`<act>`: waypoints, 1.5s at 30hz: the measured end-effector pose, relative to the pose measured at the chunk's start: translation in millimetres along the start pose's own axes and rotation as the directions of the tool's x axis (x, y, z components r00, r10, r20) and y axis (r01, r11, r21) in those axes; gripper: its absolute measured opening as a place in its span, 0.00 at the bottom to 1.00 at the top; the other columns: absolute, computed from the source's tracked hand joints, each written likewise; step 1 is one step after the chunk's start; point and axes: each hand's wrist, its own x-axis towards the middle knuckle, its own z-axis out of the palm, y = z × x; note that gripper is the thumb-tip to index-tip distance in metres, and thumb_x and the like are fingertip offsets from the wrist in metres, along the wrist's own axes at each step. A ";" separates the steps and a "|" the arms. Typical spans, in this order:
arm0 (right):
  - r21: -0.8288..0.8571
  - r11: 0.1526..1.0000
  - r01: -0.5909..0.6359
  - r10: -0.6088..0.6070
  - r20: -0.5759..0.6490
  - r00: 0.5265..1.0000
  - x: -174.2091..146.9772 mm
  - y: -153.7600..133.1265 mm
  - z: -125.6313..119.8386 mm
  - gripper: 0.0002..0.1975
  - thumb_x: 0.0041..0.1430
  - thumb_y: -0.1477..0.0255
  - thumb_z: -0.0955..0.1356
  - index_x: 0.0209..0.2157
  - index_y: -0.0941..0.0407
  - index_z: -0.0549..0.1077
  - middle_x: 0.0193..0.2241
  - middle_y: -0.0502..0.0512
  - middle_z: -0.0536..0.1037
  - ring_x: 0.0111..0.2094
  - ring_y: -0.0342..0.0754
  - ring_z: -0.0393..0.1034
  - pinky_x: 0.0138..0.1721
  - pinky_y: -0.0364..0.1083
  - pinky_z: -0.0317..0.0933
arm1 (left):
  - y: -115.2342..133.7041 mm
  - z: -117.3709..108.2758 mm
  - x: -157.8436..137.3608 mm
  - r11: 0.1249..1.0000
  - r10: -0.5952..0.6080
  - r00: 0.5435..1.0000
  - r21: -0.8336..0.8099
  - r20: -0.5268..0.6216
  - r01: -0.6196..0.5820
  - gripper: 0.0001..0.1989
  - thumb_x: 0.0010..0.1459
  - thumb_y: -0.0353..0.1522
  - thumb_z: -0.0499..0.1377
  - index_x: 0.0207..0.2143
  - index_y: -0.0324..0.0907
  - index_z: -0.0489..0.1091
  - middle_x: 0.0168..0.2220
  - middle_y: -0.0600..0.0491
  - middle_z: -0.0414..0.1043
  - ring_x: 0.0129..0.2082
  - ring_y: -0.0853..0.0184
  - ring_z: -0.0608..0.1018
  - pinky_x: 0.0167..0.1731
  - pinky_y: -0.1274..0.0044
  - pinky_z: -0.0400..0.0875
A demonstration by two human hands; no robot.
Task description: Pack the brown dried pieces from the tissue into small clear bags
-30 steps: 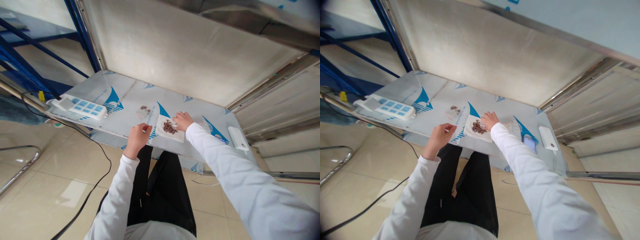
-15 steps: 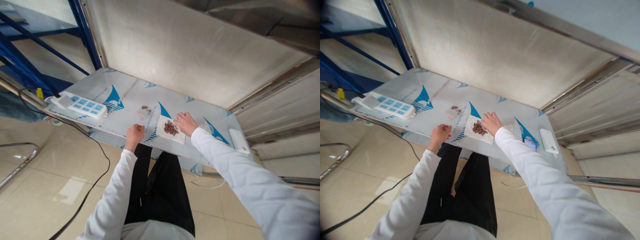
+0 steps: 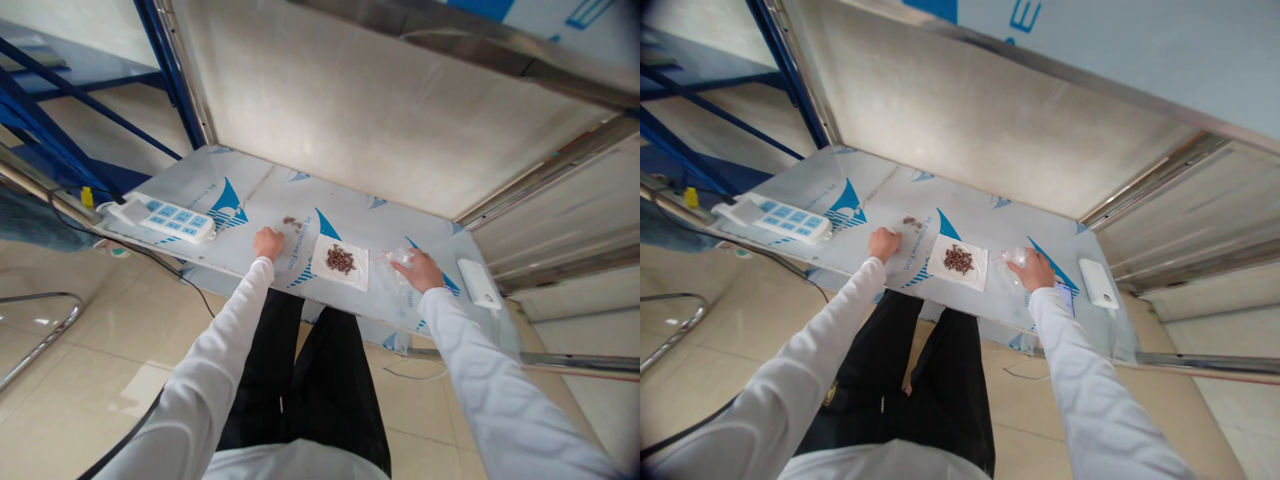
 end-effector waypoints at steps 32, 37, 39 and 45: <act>0.888 0.418 0.191 -0.390 -0.014 0.921 -100.0 -123.7 -23.7 0.10 0.55 0.66 0.67 0.29 0.55 0.78 0.27 0.54 0.81 0.29 0.48 0.76 0.33 0.44 0.68 | 21.5 -16.6 -149.3 0.511 0.504 0.803 -0.859 0.319 0.021 0.12 0.46 0.39 0.66 0.26 0.38 0.75 0.23 0.53 0.75 0.23 0.73 0.74 0.29 0.80 0.68; 0.597 0.765 0.242 -0.112 -0.248 0.962 -99.9 -109.2 -29.1 0.08 0.54 0.68 0.67 0.24 0.53 0.77 0.24 0.54 0.80 0.30 0.52 0.76 0.34 0.46 0.67 | 13.2 -24.0 -140.7 0.817 0.428 0.873 -0.513 0.236 -0.262 0.14 0.47 0.42 0.63 0.24 0.39 0.74 0.20 0.52 0.74 0.21 0.69 0.74 0.24 0.78 0.64; 0.653 0.711 0.263 -0.112 -0.264 0.958 -101.5 -107.3 -30.7 0.09 0.57 0.66 0.66 0.28 0.54 0.77 0.25 0.54 0.81 0.30 0.51 0.76 0.33 0.46 0.67 | 11.2 -28.2 -137.0 0.829 0.408 0.880 -0.503 0.243 -0.246 0.14 0.47 0.42 0.63 0.25 0.39 0.74 0.21 0.51 0.75 0.22 0.68 0.75 0.24 0.78 0.65; 0.880 0.385 0.278 -0.364 -0.132 0.922 -108.6 -125.9 -24.7 0.13 0.55 0.60 0.69 0.34 0.54 0.79 0.32 0.54 0.81 0.31 0.48 0.75 0.33 0.44 0.68 | 20.4 -34.0 -141.8 0.650 0.551 0.736 -0.756 0.394 -0.082 0.16 0.47 0.42 0.64 0.26 0.37 0.72 0.23 0.52 0.73 0.24 0.71 0.74 0.27 0.79 0.68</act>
